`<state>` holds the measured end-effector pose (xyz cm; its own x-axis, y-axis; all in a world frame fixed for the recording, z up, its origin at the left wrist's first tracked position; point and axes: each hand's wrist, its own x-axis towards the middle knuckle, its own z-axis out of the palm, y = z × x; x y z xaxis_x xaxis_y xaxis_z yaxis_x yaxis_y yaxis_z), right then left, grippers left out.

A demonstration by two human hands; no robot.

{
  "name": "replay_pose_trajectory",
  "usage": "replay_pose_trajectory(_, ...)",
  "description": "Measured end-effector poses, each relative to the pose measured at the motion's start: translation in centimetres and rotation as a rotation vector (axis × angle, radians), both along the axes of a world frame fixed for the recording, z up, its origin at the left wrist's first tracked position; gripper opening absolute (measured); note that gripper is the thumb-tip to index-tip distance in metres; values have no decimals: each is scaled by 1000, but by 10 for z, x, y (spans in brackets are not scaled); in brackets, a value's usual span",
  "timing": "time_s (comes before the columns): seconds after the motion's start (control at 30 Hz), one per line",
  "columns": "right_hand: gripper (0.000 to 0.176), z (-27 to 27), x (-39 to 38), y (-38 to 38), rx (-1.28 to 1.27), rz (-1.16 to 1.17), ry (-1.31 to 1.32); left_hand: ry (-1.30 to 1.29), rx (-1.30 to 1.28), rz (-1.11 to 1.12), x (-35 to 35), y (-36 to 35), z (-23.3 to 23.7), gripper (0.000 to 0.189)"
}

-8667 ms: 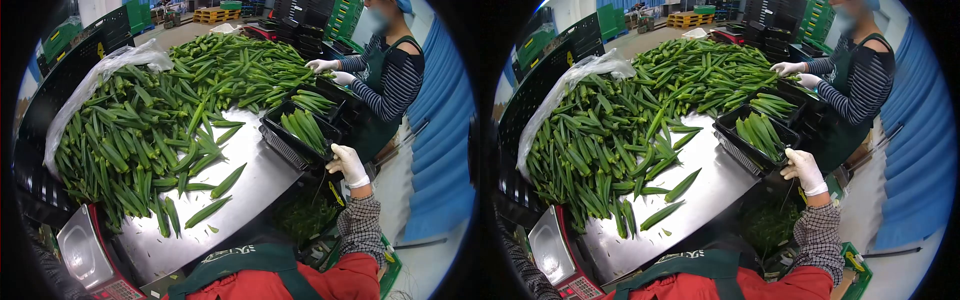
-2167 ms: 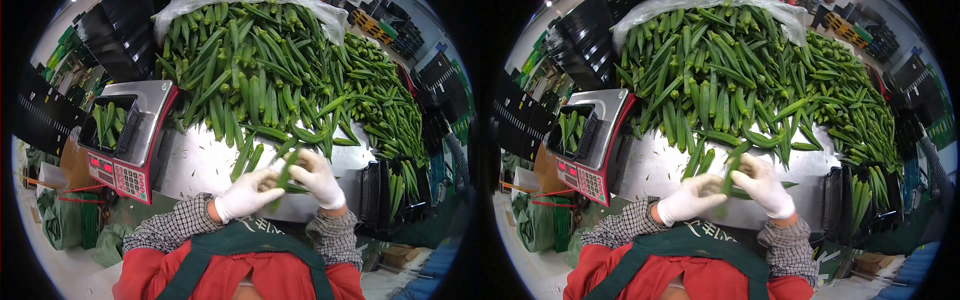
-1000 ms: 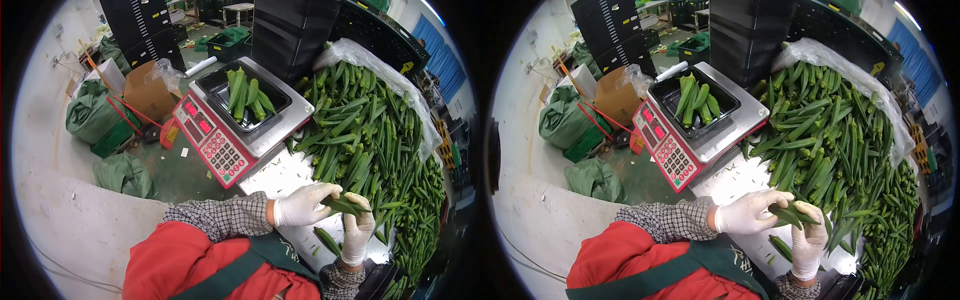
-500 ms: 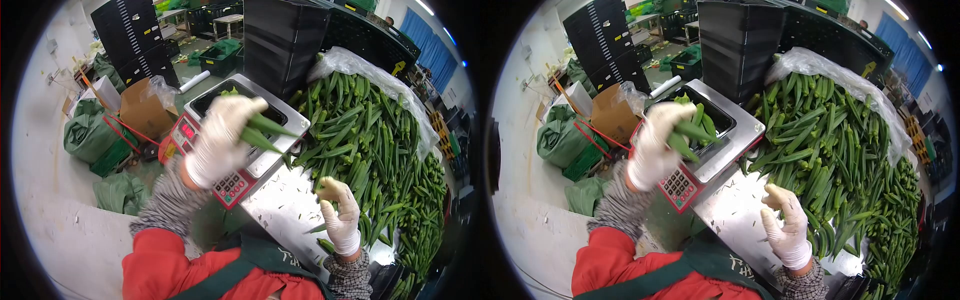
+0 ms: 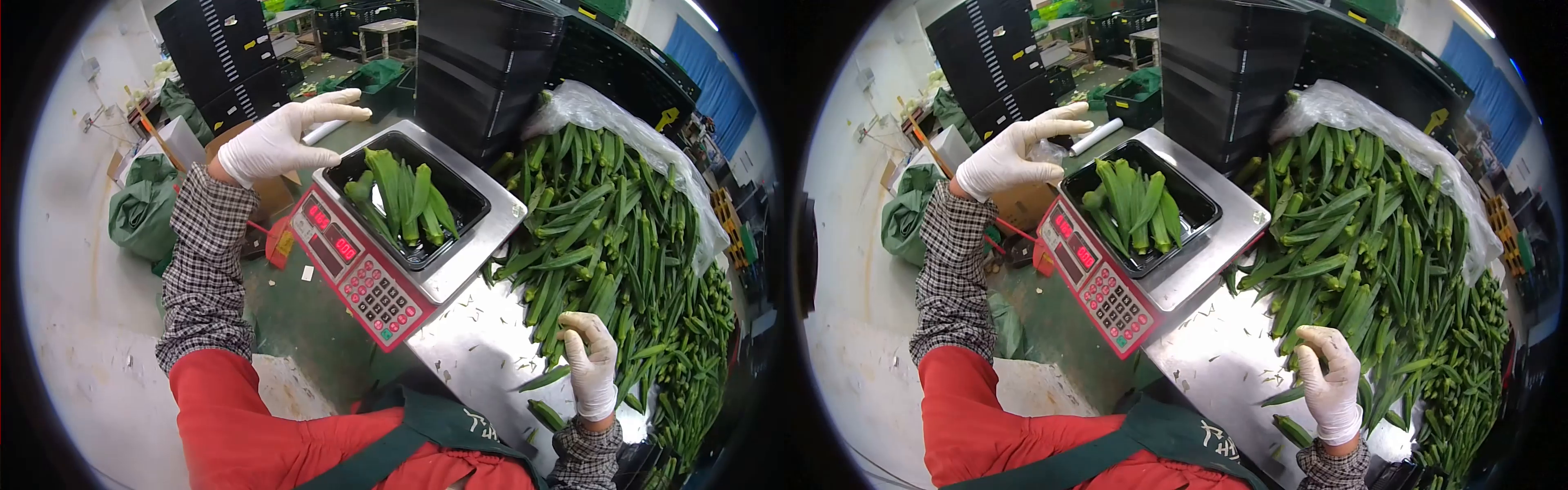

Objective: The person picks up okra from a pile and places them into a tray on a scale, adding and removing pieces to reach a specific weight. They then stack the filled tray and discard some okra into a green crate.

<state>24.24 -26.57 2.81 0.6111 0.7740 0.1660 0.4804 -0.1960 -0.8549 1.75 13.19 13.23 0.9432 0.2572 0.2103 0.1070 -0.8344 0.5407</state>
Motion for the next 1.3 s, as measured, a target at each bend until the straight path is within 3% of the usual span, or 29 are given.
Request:
replay_pose_trajectory(0.17,18,-2,3,9,-30,44,-87,83,191,19,-4,4,-10,60)
replay_pose_trajectory(0.4,19,-2,0,8,-64,39,-91,119,273,-22,11,9,-32,67)
replay_pose_trajectory(0.5,19,-1,3,2,-114,33,-59,110,242,-38,15,6,-29,65)
replay_pose_trajectory(0.63,17,-10,13,-6,-134,50,-252,60,201,-6,17,2,-27,62)
replay_pose_trajectory(0.73,15,-19,34,-13,-119,-25,-453,-54,175,18,11,-6,-25,47)
replay_pose_trajectory(0.87,17,-16,76,-30,-86,-228,-556,-249,26,93,2,-50,-24,40)
replay_pose_trajectory(0.97,16,-24,87,-24,-111,-215,-691,-306,32,-19,-5,-90,-27,37)
replay_pose_trajectory(1.07,16,-32,88,-2,-121,-201,-784,-321,34,-155,-7,-116,-42,34)
replay_pose_trajectory(1.3,31,-51,104,36,-342,-170,-767,-392,-209,-94,-9,-142,-90,32)
